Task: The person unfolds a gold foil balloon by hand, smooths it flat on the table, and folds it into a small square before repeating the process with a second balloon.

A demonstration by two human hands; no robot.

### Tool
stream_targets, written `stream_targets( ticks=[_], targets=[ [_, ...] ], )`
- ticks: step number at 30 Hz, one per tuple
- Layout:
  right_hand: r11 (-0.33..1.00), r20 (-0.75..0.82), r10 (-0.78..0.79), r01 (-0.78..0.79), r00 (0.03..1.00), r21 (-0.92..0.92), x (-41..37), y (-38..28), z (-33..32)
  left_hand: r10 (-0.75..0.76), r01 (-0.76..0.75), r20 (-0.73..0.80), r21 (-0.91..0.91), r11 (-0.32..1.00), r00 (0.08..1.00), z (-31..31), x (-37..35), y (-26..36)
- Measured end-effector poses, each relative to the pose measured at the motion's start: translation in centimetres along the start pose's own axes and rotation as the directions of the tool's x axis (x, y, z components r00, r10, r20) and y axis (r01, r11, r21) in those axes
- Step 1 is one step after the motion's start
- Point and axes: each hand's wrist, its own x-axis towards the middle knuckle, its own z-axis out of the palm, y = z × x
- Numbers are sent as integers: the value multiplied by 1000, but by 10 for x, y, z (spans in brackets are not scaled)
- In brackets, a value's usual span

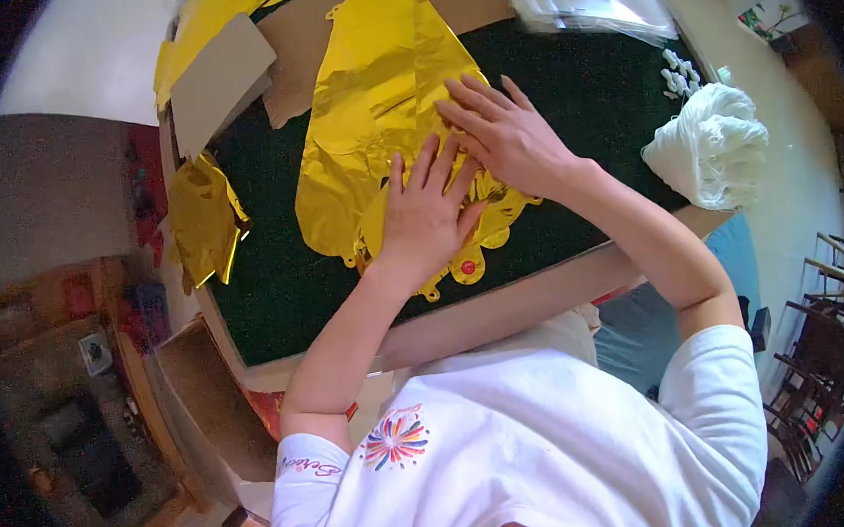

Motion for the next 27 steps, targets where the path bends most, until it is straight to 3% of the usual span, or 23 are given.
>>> stream_targets(
  ticks=[8, 10, 13, 15, 17, 19, 23, 25, 26, 27],
  targets=[
    [997, 37, 38, -35, 999, -66, -3, 0, 4, -19, 9, -105, -99, 995, 994, -10, -5, -2],
    [997, 33, 35, -33, 999, -67, -4, 1, 6, -82, 53, -238, -123, 991, 968, -21, -14, -9],
    [996, 37, 35, -32, 999, -78, -4, 1, 7, -228, 197, -263, -138, 971, 938, -31, -39, -30],
    [995, 40, 42, -38, 998, -91, -4, 0, 6, -439, 405, -202, -190, 894, 875, -46, -59, -33],
    [995, 50, 37, -32, 998, -100, -4, 0, 6, -479, 456, -198, -152, 877, 855, -52, -70, -28],
    [995, 44, 40, -35, 998, -98, -4, 1, 8, -603, 595, -17, -140, 792, 798, -56, -76, -22],
    [993, 33, 38, -34, 999, -116, -3, 0, 9, -570, 557, 37, -276, 783, 821, -52, -73, -24],
    [993, 33, 41, -37, 999, -109, -4, 0, 8, -607, 640, 338, -661, 392, 720, -62, -63, -20],
    [994, 35, 40, -37, 999, -100, -4, 0, 8, -603, 639, 339, -659, 396, 723, -59, -63, -19],
    [994, 32, 46, -42, 998, -100, -4, 0, 7, -530, 505, 386, -858, 96, 755, -55, -63, -20]
  ],
)
